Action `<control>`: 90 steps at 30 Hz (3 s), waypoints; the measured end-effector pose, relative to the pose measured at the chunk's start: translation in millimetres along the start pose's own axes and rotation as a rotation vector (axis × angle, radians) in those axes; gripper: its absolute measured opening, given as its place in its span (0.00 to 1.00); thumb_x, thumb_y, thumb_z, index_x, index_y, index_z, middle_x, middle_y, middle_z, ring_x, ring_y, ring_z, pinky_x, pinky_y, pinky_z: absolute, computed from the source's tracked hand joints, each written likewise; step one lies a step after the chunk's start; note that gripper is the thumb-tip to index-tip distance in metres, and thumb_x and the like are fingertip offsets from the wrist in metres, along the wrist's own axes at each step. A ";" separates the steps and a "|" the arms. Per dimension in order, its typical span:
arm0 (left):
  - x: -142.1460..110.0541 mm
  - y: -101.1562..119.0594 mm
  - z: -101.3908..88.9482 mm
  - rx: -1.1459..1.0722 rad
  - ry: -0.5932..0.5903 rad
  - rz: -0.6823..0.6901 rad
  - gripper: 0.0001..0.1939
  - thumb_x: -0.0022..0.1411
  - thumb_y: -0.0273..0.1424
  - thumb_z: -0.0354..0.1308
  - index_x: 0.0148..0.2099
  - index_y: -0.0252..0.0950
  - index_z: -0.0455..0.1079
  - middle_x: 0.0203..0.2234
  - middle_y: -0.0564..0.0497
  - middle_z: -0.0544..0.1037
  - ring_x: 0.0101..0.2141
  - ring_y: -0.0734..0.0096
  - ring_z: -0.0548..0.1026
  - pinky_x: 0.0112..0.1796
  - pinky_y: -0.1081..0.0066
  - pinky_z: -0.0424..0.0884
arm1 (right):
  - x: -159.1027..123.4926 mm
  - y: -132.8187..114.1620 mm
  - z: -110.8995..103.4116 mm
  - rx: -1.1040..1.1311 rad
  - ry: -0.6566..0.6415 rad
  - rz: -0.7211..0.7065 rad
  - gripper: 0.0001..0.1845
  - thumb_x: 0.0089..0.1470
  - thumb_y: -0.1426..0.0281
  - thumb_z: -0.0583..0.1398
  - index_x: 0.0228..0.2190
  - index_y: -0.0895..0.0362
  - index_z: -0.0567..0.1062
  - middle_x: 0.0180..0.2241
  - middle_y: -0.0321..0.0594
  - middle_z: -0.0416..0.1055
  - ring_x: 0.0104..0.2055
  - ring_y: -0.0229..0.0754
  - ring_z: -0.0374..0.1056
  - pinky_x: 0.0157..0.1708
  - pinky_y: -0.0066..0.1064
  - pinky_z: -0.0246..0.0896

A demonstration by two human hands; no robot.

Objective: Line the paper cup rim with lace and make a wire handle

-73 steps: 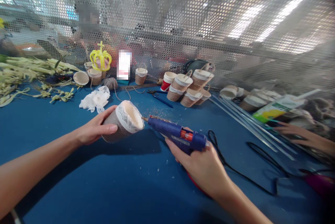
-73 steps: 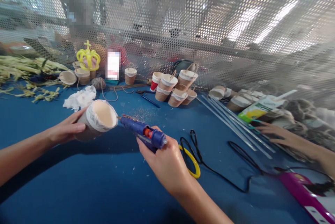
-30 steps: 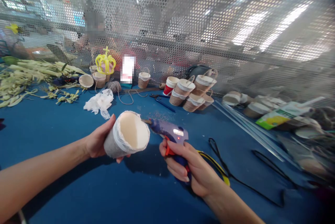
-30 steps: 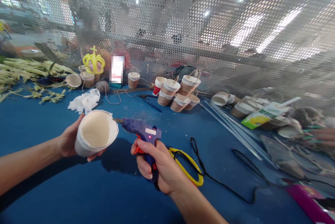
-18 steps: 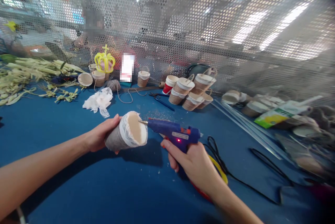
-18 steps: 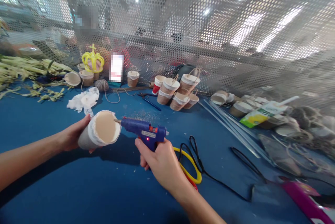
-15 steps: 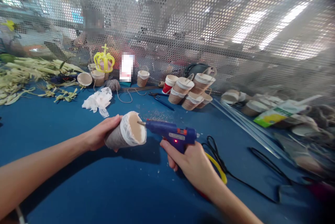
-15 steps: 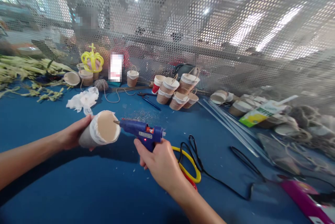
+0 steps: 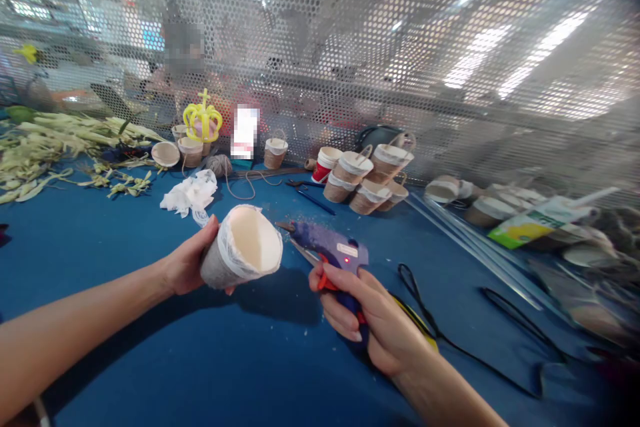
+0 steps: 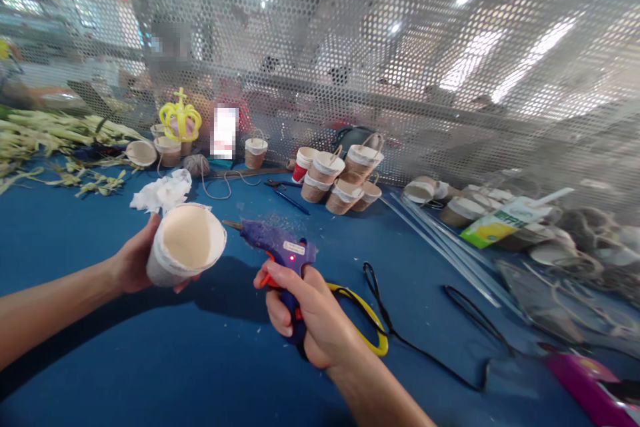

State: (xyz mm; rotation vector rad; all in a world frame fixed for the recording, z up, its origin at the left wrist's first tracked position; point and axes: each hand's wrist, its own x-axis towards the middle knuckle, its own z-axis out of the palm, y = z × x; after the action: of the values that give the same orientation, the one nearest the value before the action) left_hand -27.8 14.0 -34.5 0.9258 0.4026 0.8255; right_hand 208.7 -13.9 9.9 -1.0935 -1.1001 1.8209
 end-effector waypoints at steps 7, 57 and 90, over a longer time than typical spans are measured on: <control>1.2 -0.3 4.1 -0.024 0.019 0.035 0.31 0.51 0.55 0.48 0.43 0.33 0.69 0.28 0.44 0.76 0.26 0.67 0.73 0.22 0.74 0.70 | 2.3 7.5 3.1 0.208 -0.074 0.073 0.13 0.46 0.64 0.60 0.21 0.63 0.72 0.08 0.26 0.51 0.09 0.22 0.41 0.09 0.16 0.35; 0.2 5.5 8.8 0.173 0.058 -0.108 0.29 0.50 0.52 0.53 0.37 0.29 0.70 0.18 0.47 0.73 0.15 0.74 0.69 0.14 0.78 0.68 | -9.0 -13.8 -4.4 -0.841 0.263 -0.151 0.19 0.46 0.60 0.59 0.11 0.57 0.69 0.08 0.33 0.63 0.12 0.33 0.58 0.16 0.26 0.57; 2.5 -2.9 5.5 0.121 0.107 0.155 0.26 0.45 0.49 0.59 0.40 0.35 0.70 0.28 0.48 0.76 0.25 0.71 0.73 0.27 0.75 0.70 | 0.8 2.9 2.8 -0.161 0.091 -0.057 0.16 0.49 0.60 0.58 0.22 0.62 0.73 0.07 0.28 0.55 0.11 0.27 0.48 0.11 0.19 0.44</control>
State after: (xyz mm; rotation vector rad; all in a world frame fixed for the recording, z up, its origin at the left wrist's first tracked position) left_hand -21.5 12.0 -33.7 1.0372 0.4825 1.0043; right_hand 205.4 -15.1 7.7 -1.2135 -1.2269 1.6450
